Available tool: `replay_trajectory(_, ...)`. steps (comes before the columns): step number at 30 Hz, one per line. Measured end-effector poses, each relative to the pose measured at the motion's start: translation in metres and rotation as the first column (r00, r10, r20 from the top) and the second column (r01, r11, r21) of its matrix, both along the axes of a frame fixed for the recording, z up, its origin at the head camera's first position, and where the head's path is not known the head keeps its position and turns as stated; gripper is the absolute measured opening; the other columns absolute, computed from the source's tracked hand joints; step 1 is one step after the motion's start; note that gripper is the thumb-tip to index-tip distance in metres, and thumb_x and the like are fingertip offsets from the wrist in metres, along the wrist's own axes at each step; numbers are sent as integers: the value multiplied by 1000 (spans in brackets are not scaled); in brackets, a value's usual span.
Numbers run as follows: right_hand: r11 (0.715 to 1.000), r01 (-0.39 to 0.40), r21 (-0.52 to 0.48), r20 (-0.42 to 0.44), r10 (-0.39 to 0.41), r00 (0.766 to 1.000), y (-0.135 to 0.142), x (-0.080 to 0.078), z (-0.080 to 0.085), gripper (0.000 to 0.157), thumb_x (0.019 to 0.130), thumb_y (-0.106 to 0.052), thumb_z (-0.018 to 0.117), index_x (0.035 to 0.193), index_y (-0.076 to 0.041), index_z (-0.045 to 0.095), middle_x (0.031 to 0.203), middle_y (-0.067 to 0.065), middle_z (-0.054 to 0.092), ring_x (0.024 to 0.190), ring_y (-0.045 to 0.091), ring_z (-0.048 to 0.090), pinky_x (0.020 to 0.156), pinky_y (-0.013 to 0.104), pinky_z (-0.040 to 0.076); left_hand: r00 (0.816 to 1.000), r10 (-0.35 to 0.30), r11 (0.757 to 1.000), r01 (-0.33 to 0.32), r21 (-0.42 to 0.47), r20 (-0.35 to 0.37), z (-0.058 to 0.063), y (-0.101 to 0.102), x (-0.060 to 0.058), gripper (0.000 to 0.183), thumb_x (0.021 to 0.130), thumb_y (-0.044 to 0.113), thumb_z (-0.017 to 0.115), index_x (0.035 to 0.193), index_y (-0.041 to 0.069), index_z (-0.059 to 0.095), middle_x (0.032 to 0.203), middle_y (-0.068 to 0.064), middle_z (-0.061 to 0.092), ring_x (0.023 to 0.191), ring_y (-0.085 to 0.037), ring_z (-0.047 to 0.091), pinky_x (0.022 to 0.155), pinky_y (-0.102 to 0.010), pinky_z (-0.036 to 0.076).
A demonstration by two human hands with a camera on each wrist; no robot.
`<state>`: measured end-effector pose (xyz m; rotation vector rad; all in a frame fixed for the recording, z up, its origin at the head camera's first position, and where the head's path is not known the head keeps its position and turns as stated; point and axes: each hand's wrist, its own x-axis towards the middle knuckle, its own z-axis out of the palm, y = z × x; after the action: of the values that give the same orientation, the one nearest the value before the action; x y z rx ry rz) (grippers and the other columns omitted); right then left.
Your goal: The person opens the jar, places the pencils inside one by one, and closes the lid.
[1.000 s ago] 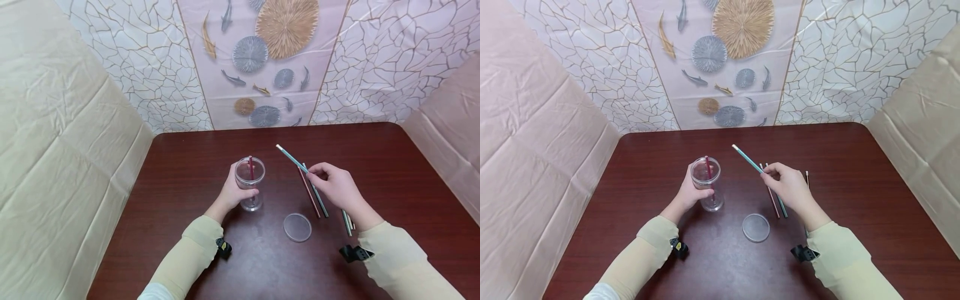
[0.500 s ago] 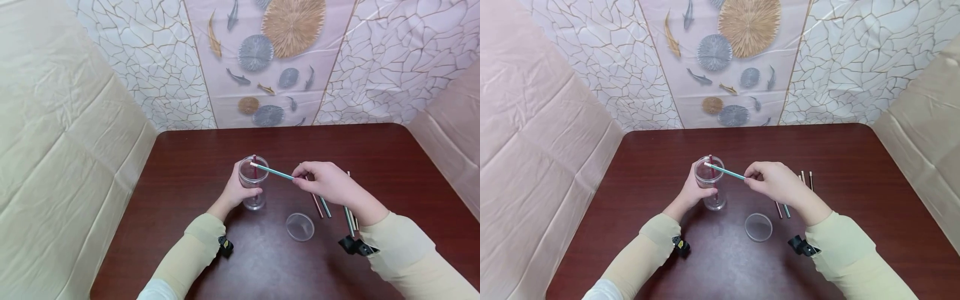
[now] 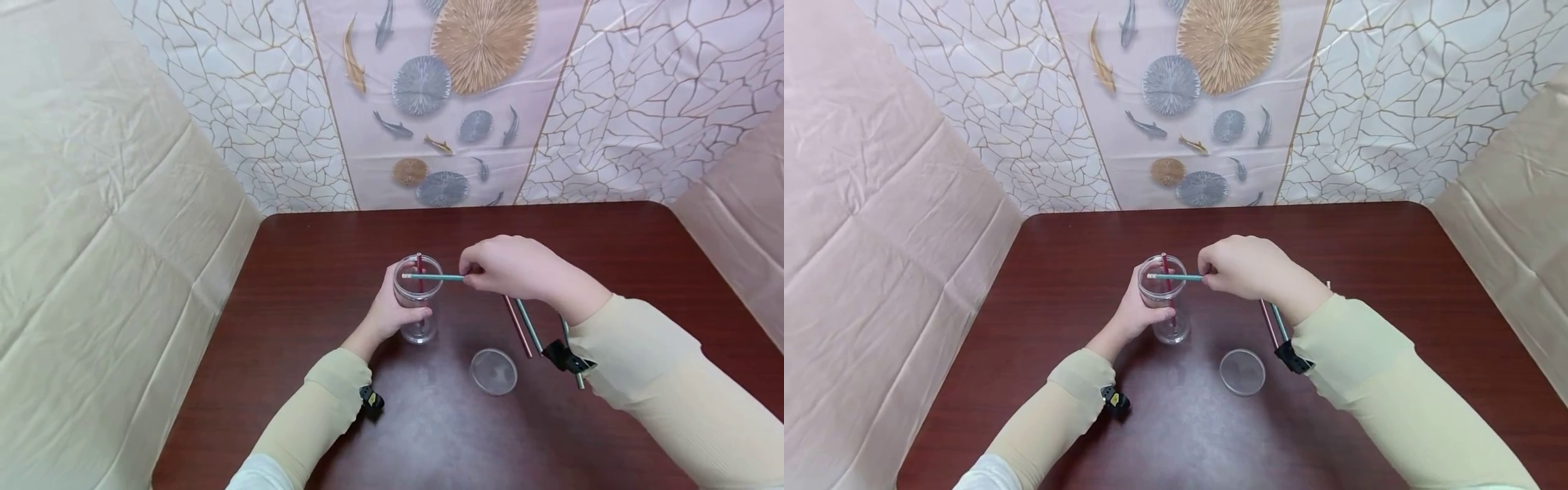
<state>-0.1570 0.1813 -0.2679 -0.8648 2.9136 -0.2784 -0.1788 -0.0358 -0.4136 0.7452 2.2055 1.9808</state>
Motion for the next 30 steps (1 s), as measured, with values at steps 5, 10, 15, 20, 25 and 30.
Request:
replay_trajectory(5,995,-31,97,-104,42,994,-17,-6,3,10,77,-14,68,73,-23,64,72,-10,59,62,15,56,52,38,44,1000,-2,1000,2,18,-2,-4,-1,0,82,67,0,76,133,-4,29,131,-24,44,114,-42,47,97,-53,37)
replay_trajectory(10,994,-53,93,-98,62,993,-24,-8,5,9,78,-14,67,77,-23,67,76,-9,62,67,16,59,55,39,47,1000,-2,1000,1,14,11,-5,-1,-1,82,67,-1,76,134,-3,28,131,-24,44,115,-40,47,98,-51,37)
replay_trajectory(15,995,-97,11,113,95,989,-15,-10,10,16,78,-11,68,90,-22,65,75,-9,59,69,10,54,62,34,45,1000,-7,1000,7,6,23,-2,-1,-1,82,67,-4,75,134,-3,27,131,-23,44,115,-38,48,97,-38,40)
replay_trajectory(20,989,-76,-131,229,105,968,-4,-10,9,24,78,-4,62,99,-15,62,80,-4,60,66,9,55,64,31,46,1000,2,1000,-3,4,22,-2,0,0,82,67,-4,75,134,-2,28,130,-23,45,116,-32,48,97,-38,40)
replay_trajectory(25,948,18,-319,285,78,955,9,-8,7,24,82,-1,56,104,-10,60,88,1,62,61,14,58,61,31,49,1000,-4,1000,4,19,11,-4,2,-2,81,66,-5,76,133,-3,29,129,-27,46,118,-32,47,98,-37,40)
replay_trajectory(30,852,135,-506,285,18,958,14,-6,-6,17,86,-4,58,102,-10,61,83,3,64,71,17,62,64,30,51,1000,2,998,-1,66,-6,-7,3,-3,82,64,-9,75,132,-7,29,126,-28,47,116,-34,47,99,-38,39)
